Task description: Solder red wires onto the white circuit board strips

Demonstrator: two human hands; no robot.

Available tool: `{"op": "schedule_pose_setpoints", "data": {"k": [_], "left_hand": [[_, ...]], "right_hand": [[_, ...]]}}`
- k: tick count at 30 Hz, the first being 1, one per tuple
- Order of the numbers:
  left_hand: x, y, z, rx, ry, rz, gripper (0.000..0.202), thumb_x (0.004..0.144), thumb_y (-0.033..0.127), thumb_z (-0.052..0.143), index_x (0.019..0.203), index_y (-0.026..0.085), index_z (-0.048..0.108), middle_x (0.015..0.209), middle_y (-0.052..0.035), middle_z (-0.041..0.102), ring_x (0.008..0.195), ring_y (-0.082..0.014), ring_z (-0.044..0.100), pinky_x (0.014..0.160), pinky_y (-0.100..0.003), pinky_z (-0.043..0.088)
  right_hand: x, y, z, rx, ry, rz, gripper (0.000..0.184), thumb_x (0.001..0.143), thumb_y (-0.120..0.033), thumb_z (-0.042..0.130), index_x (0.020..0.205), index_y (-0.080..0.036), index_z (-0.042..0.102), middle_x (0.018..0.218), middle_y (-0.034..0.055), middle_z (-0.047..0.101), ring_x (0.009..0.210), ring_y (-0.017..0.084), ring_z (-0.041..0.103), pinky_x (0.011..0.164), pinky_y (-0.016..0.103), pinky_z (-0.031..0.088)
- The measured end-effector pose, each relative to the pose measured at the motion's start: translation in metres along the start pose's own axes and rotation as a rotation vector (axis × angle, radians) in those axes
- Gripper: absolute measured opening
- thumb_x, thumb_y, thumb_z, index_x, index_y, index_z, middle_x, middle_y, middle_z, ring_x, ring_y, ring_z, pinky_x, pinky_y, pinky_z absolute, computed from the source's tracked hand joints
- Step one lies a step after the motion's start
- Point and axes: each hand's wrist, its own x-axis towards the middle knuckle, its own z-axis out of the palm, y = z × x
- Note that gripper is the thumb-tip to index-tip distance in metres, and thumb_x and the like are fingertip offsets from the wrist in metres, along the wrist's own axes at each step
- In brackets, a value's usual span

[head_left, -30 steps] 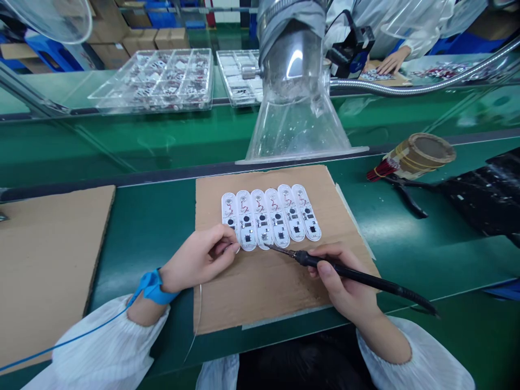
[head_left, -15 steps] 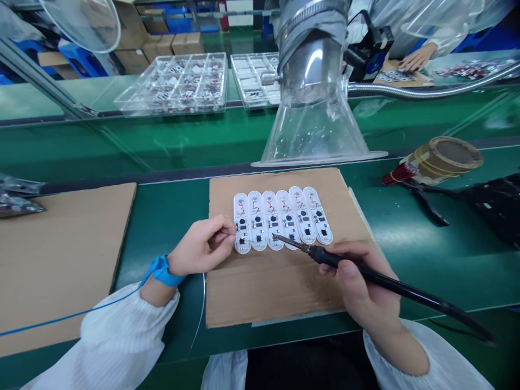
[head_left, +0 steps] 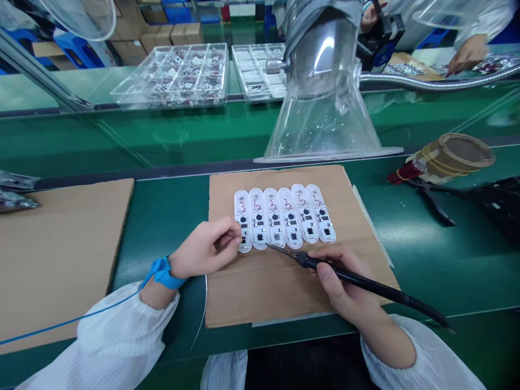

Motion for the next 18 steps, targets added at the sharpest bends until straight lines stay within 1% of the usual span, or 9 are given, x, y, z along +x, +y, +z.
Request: {"op": "schedule_pose_setpoints", "data": {"k": [4, 8, 14, 18], "left_hand": [[0.0006, 0.0017, -0.0001, 0.020, -0.005, 0.009, 0.009, 0.095, 0.014, 0.054, 0.090, 0.019, 0.059, 0.065, 0.0078, 0.047, 0.053, -0.0075, 0.041, 0.050, -0.018, 0.035], [0.0016, 0.0023, -0.0007, 0.012, -0.004, 0.017, 0.009, 0.095, 0.013, 0.055, 0.090, 0.019, 0.059, 0.064, 0.0082, 0.046, 0.053, -0.0071, 0.041, 0.051, -0.018, 0.034], [0.0009, 0.0010, -0.0002, 0.020, -0.007, 0.012, 0.009, 0.095, 0.014, 0.056, 0.089, 0.019, 0.059, 0.065, 0.0080, 0.046, 0.053, -0.0072, 0.042, 0.051, -0.018, 0.035], [0.0005, 0.0018, -0.0009, 0.028, -0.006, 0.020, 0.009, 0.095, 0.013, 0.055, 0.089, 0.019, 0.059, 0.064, 0.0078, 0.047, 0.053, -0.0075, 0.042, 0.051, -0.018, 0.035]], "right_hand": [[-0.0007, 0.0017, 0.0009, 0.009, -0.001, 0.004, 0.014, 0.105, -0.027, 0.068, 0.118, -0.031, 0.069, 0.097, -0.0002, 0.076, 0.081, 0.016, 0.075, 0.076, 0.027, 0.061], [-0.0012, 0.0024, 0.0009, 0.034, 0.028, 0.018, 0.014, 0.106, -0.029, 0.067, 0.119, -0.031, 0.068, 0.103, 0.0008, 0.077, 0.079, 0.015, 0.074, 0.074, 0.027, 0.061], [0.0019, -0.0002, 0.0008, -0.033, -0.018, -0.020, 0.013, 0.104, -0.030, 0.069, 0.117, -0.030, 0.069, 0.095, -0.0003, 0.077, 0.080, 0.016, 0.075, 0.075, 0.027, 0.061], [0.0012, 0.0010, 0.0006, 0.000, 0.004, -0.010, 0.014, 0.105, -0.030, 0.068, 0.119, -0.031, 0.069, 0.100, 0.0007, 0.077, 0.080, 0.016, 0.075, 0.075, 0.028, 0.062]]}}
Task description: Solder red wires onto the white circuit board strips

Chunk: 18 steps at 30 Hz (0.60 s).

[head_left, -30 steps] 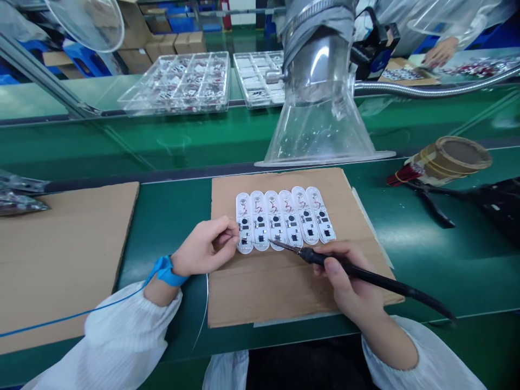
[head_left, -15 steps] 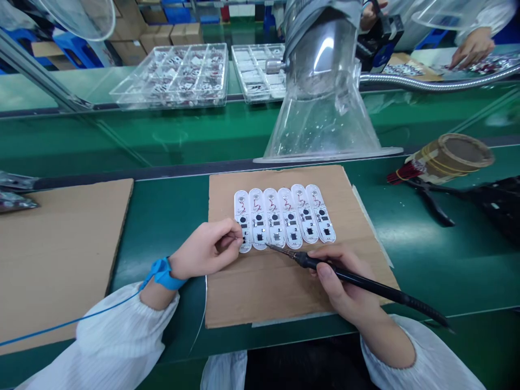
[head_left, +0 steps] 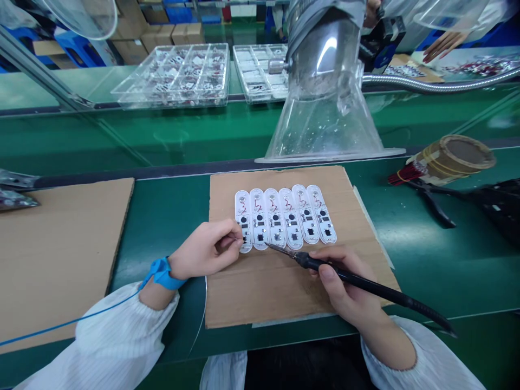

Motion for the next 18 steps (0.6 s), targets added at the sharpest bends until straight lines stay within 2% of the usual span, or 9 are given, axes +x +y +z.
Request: {"op": "schedule_pose_setpoints", "data": {"k": [6, 12, 18], "left_hand": [[0.001, 0.001, -0.001, 0.006, -0.008, -0.006, 0.010, 0.094, 0.013, 0.054, 0.088, 0.020, 0.059, 0.065, 0.0073, 0.050, 0.053, -0.0076, 0.043, 0.051, -0.019, 0.035], [0.000, 0.001, -0.001, -0.001, -0.014, 0.005, 0.012, 0.091, 0.011, 0.052, 0.087, 0.020, 0.058, 0.066, 0.0071, 0.050, 0.054, -0.0077, 0.042, 0.052, -0.019, 0.034], [0.001, 0.001, -0.001, -0.003, -0.029, -0.003, 0.012, 0.090, 0.010, 0.052, 0.086, 0.020, 0.057, 0.065, 0.0074, 0.046, 0.054, -0.0080, 0.041, 0.052, -0.019, 0.033]], "right_hand": [[0.003, -0.004, -0.001, -0.029, -0.069, -0.014, 0.015, 0.105, -0.032, 0.068, 0.120, -0.031, 0.068, 0.098, -0.0001, 0.077, 0.082, 0.016, 0.076, 0.075, 0.026, 0.061], [0.001, -0.005, -0.001, -0.004, -0.050, -0.014, 0.016, 0.106, -0.033, 0.068, 0.122, -0.031, 0.068, 0.098, 0.0002, 0.078, 0.081, 0.015, 0.076, 0.074, 0.026, 0.062], [0.008, -0.011, -0.001, -0.061, -0.091, -0.050, 0.015, 0.106, -0.038, 0.067, 0.119, -0.030, 0.069, 0.097, 0.0005, 0.078, 0.083, 0.016, 0.077, 0.075, 0.025, 0.062]]}}
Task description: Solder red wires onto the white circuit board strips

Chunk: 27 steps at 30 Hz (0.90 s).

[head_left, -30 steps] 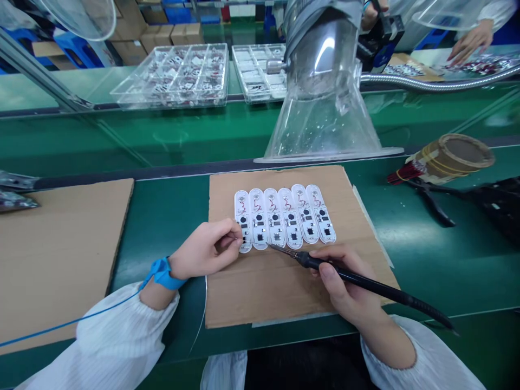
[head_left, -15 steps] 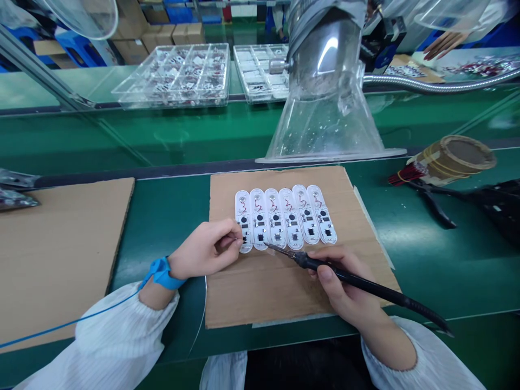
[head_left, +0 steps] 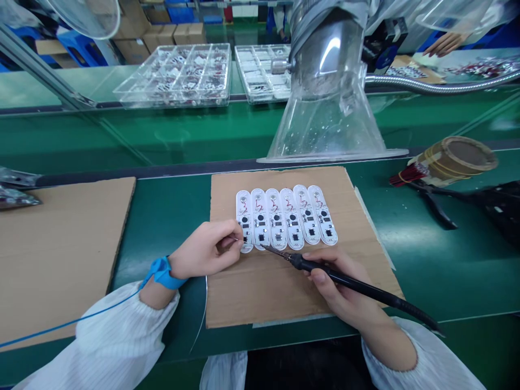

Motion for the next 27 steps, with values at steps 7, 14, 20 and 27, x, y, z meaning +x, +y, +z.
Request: {"op": "schedule_pose_setpoints", "data": {"k": [7, 14, 20, 27], "left_hand": [[0.001, 0.000, -0.001, -0.010, -0.012, -0.004, 0.011, 0.089, 0.011, 0.053, 0.085, 0.020, 0.057, 0.065, 0.0068, 0.046, 0.054, -0.0087, 0.041, 0.052, -0.020, 0.033], [-0.001, -0.001, -0.002, -0.017, -0.020, -0.023, 0.010, 0.090, 0.012, 0.055, 0.085, 0.020, 0.058, 0.064, 0.0069, 0.047, 0.054, -0.0081, 0.042, 0.051, -0.019, 0.033], [-0.002, -0.015, -0.018, -0.146, 0.030, -0.186, 0.006, 0.093, 0.019, 0.058, 0.087, 0.019, 0.060, 0.070, 0.0040, 0.055, 0.054, -0.0084, 0.044, 0.049, -0.019, 0.037], [0.004, -0.027, -0.035, -0.344, -0.064, -0.306, 0.019, 0.097, 0.033, 0.067, 0.088, 0.017, 0.073, 0.084, -0.0043, 0.069, 0.072, -0.0137, 0.059, 0.065, -0.024, 0.050]], "right_hand": [[0.000, -0.001, 0.000, 0.037, 0.009, -0.001, 0.017, 0.107, -0.039, 0.066, 0.122, -0.031, 0.069, 0.099, 0.0015, 0.079, 0.081, 0.017, 0.078, 0.072, 0.028, 0.063], [0.003, -0.002, -0.002, 0.015, -0.007, -0.019, 0.019, 0.106, -0.043, 0.068, 0.118, -0.029, 0.071, 0.095, 0.0021, 0.079, 0.081, 0.019, 0.079, 0.071, 0.029, 0.063], [-0.004, -0.006, 0.008, 0.202, 0.157, 0.079, 0.017, 0.109, -0.039, 0.062, 0.119, -0.027, 0.069, 0.091, 0.0025, 0.075, 0.072, 0.015, 0.073, 0.063, 0.024, 0.061], [-0.012, -0.007, 0.030, 0.220, 0.135, 0.112, 0.015, 0.109, -0.033, 0.063, 0.123, -0.030, 0.066, 0.091, 0.0003, 0.073, 0.076, 0.014, 0.071, 0.071, 0.024, 0.062]]}}
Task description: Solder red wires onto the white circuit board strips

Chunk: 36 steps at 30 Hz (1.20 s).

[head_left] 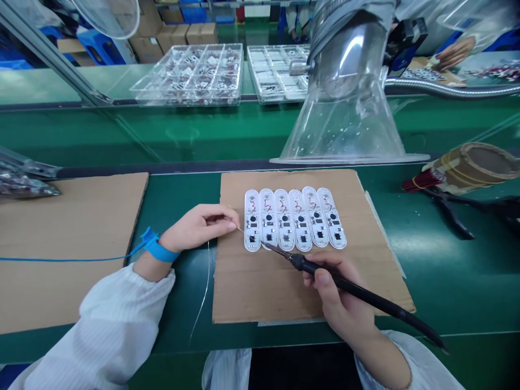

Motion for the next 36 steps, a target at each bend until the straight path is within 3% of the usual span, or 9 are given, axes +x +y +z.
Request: {"op": "schedule_pose_setpoints", "data": {"k": [3, 8, 21, 36], "left_hand": [[-0.002, 0.002, 0.003, -0.053, -0.071, -0.043, 0.013, 0.094, 0.028, 0.067, 0.088, 0.017, 0.068, 0.076, 0.0001, 0.060, 0.063, -0.0099, 0.049, 0.057, -0.020, 0.043], [-0.004, 0.002, 0.008, -0.083, -0.075, -0.068, 0.014, 0.092, 0.026, 0.068, 0.087, 0.019, 0.058, 0.071, 0.0051, 0.047, 0.059, -0.0086, 0.041, 0.053, -0.019, 0.038], [-0.002, 0.004, 0.012, -0.054, -0.100, -0.047, 0.015, 0.095, 0.027, 0.066, 0.087, 0.019, 0.055, 0.074, 0.0042, 0.052, 0.061, -0.0084, 0.044, 0.054, -0.019, 0.039], [-0.004, 0.000, 0.011, -0.075, -0.110, -0.057, 0.014, 0.095, 0.024, 0.066, 0.088, 0.019, 0.055, 0.073, 0.0057, 0.047, 0.062, -0.0088, 0.039, 0.055, -0.020, 0.035]], "right_hand": [[-0.003, 0.007, -0.003, -0.058, -0.055, 0.012, 0.018, 0.108, -0.032, 0.064, 0.125, -0.030, 0.066, 0.095, 0.0017, 0.074, 0.079, 0.016, 0.073, 0.075, 0.028, 0.062], [-0.003, 0.007, -0.006, -0.117, -0.090, 0.004, 0.018, 0.107, -0.033, 0.064, 0.125, -0.030, 0.066, 0.098, 0.0033, 0.075, 0.081, 0.019, 0.075, 0.073, 0.031, 0.063], [0.003, 0.002, -0.003, -0.125, -0.109, 0.003, 0.016, 0.107, -0.033, 0.065, 0.123, -0.030, 0.066, 0.099, 0.0024, 0.076, 0.079, 0.017, 0.075, 0.073, 0.030, 0.063], [0.003, 0.001, -0.003, -0.105, -0.131, 0.001, 0.020, 0.107, -0.038, 0.066, 0.126, -0.032, 0.067, 0.105, 0.0030, 0.078, 0.079, 0.017, 0.076, 0.070, 0.028, 0.063]]}}
